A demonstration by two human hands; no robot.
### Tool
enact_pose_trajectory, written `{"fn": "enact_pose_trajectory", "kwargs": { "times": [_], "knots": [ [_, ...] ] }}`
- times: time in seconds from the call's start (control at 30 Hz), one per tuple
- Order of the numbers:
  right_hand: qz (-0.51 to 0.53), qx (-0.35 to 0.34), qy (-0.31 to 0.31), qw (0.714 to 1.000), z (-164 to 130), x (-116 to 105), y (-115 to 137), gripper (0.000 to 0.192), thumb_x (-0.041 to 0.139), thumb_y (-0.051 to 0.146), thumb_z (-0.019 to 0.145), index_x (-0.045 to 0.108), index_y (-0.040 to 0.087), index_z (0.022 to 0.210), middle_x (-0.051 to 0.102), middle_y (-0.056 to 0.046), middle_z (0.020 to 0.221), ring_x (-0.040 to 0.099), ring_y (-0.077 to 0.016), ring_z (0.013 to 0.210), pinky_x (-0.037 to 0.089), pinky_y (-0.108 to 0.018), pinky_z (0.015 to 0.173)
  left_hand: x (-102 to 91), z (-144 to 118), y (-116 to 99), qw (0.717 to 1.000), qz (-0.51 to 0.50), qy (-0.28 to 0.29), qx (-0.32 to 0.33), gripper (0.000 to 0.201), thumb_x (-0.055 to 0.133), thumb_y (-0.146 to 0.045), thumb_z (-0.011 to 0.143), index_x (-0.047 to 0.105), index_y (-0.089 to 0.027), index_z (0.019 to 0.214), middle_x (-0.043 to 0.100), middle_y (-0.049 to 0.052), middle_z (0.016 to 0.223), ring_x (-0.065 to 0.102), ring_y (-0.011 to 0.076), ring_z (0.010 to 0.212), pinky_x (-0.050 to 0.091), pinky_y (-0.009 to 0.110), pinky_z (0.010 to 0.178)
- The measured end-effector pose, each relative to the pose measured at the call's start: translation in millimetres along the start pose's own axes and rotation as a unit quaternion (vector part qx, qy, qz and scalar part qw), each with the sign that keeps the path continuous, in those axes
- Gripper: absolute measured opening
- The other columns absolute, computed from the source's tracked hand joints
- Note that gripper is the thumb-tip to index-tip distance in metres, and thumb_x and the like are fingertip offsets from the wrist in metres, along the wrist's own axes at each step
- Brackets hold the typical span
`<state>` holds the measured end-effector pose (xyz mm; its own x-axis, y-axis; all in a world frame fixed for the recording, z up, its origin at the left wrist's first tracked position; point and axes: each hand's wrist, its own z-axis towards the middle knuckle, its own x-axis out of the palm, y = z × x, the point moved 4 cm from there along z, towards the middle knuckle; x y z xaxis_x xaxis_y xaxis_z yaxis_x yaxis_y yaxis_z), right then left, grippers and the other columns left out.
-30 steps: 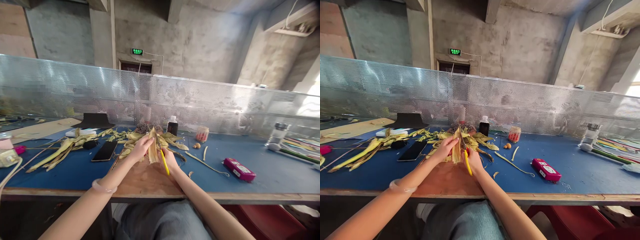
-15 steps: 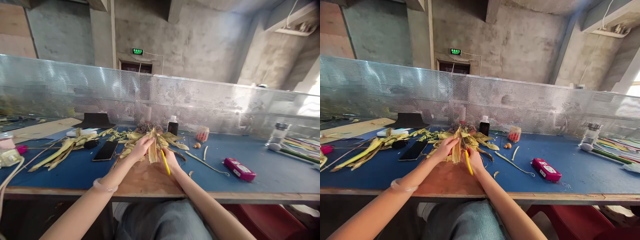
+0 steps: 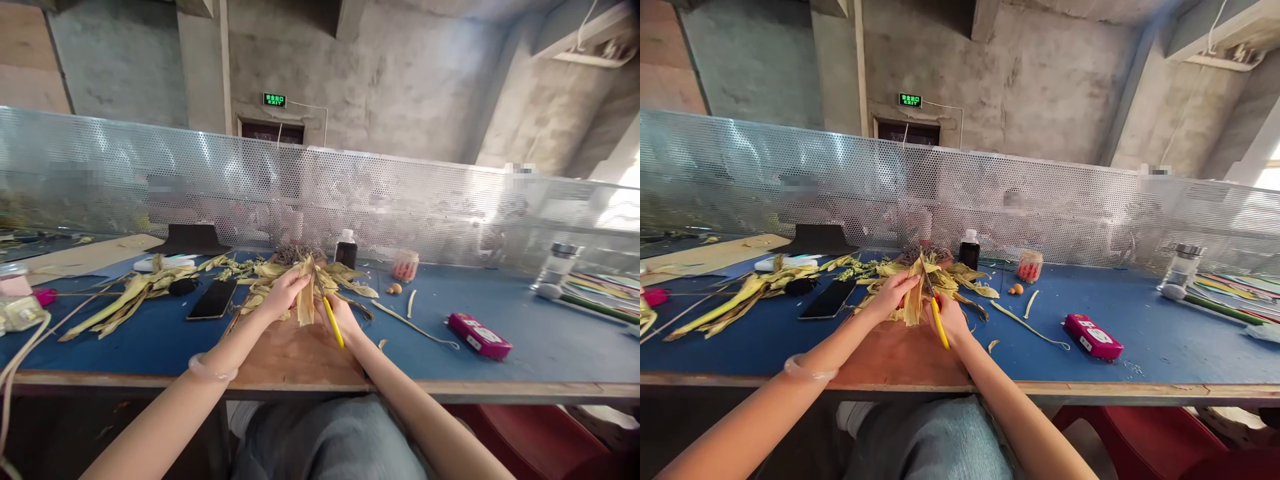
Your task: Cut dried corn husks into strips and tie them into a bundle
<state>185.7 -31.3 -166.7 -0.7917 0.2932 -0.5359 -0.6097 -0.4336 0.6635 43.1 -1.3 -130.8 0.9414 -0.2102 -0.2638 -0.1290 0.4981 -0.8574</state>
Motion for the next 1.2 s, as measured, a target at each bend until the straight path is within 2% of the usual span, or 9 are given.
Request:
{"fn": "enact_pose_trajectory", "kwargs": {
  "times": [0.1, 0.2, 0.37, 0.47, 0.73, 0.93, 1.03, 1.2],
  "knots": [
    [0.004, 0.005, 0.000, 1.000, -5.4, -4.3, 4.7, 0.022, 0.045, 0.039, 0.079, 0.044, 0.021, 0.067, 0.055, -0.001, 0.065, 0.047, -0.0145, 0.060, 0.036, -0.025, 0.058, 1.8, -1.3, -6.3, 1.000, 0.014, 0.018, 0.010, 0.025, 0.051, -0.041, 0.084, 0.058, -0.017, 0.084, 0.044, -0.005, 0.054, 0.036, 0.0096, 0.042, 0.026, 0.023, 0.044],
    [0.018, 0.015, -0.010, 1.000, -16.2, -10.9, 11.3, 0.026, 0.041, 0.042, 0.082, 0.045, 0.021, 0.067, 0.056, 0.000, 0.064, 0.048, -0.0149, 0.060, 0.037, -0.025, 0.059, 5.7, -6.2, -21.2, 0.997, 0.051, 0.042, 0.035, 0.026, 0.050, -0.041, 0.084, 0.059, -0.016, 0.081, 0.043, -0.005, 0.054, 0.037, 0.0105, 0.045, 0.027, 0.023, 0.046],
    [0.054, 0.015, -0.055, 0.997, -39.3, -26.2, 23.4, 0.029, 0.039, 0.042, 0.084, 0.048, 0.020, 0.067, 0.052, 0.001, 0.058, 0.047, -0.0143, 0.055, 0.037, -0.024, 0.054, 17.9, -16.6, -51.4, 0.991, 0.076, 0.080, 0.073, 0.029, 0.047, -0.042, 0.086, 0.056, -0.017, 0.074, 0.043, -0.003, 0.058, 0.042, 0.0125, 0.054, 0.032, 0.025, 0.052],
    [0.077, 0.027, -0.054, 0.995, -50.0, -35.8, 28.5, 0.030, 0.039, 0.042, 0.085, 0.052, 0.019, 0.071, 0.046, 0.003, 0.051, 0.046, -0.0144, 0.052, 0.037, -0.024, 0.052, 26.8, -18.4, -61.9, 0.990, 0.066, 0.098, 0.082, 0.030, 0.047, -0.042, 0.086, 0.056, -0.016, 0.073, 0.044, -0.002, 0.060, 0.043, 0.0126, 0.056, 0.032, 0.025, 0.052],
    [0.040, 0.035, -0.070, 0.996, -58.5, -63.0, 35.9, 0.036, 0.038, 0.048, 0.084, 0.049, 0.018, 0.067, 0.052, 0.000, 0.061, 0.047, -0.0157, 0.062, 0.037, -0.025, 0.057, 47.8, -16.3, -65.8, 0.987, -0.010, 0.153, 0.055, 0.032, 0.050, -0.045, 0.084, 0.051, -0.017, 0.070, 0.040, -0.005, 0.052, 0.035, 0.0086, 0.044, 0.023, 0.022, 0.043],
    [0.064, 0.047, -0.113, 0.990, -70.1, -65.4, 24.7, 0.036, 0.039, 0.048, 0.083, 0.041, 0.020, 0.060, 0.041, 0.004, 0.053, 0.035, -0.0114, 0.052, 0.029, -0.022, 0.048, 63.5, -18.7, -71.6, 0.982, -0.029, 0.184, 0.041, 0.030, 0.050, -0.044, 0.084, 0.049, -0.018, 0.068, 0.040, -0.005, 0.053, 0.034, 0.0079, 0.043, 0.021, 0.022, 0.042],
    [0.089, 0.043, -0.112, 0.989, -75.4, -65.9, 20.1, 0.034, 0.041, 0.047, 0.083, 0.043, 0.020, 0.063, 0.042, 0.003, 0.054, 0.035, -0.0113, 0.051, 0.030, -0.022, 0.046, 71.3, -20.4, -72.9, 0.978, -0.030, 0.205, 0.038, 0.029, 0.050, -0.042, 0.084, 0.050, -0.018, 0.068, 0.041, -0.005, 0.054, 0.035, 0.0085, 0.045, 0.023, 0.023, 0.043],
    [0.110, 0.076, -0.118, 0.984, -81.7, -65.9, 5.9, 0.034, 0.040, 0.048, 0.085, 0.041, 0.021, 0.065, 0.040, 0.005, 0.048, 0.034, -0.0104, 0.044, 0.028, -0.021, 0.041, 80.0, -22.5, -75.8, 0.970, -0.026, 0.236, 0.053, 0.026, 0.050, -0.037, 0.084, 0.052, -0.016, 0.068, 0.044, -0.003, 0.056, 0.038, 0.0086, 0.048, 0.026, 0.023, 0.046]
  ]
}}
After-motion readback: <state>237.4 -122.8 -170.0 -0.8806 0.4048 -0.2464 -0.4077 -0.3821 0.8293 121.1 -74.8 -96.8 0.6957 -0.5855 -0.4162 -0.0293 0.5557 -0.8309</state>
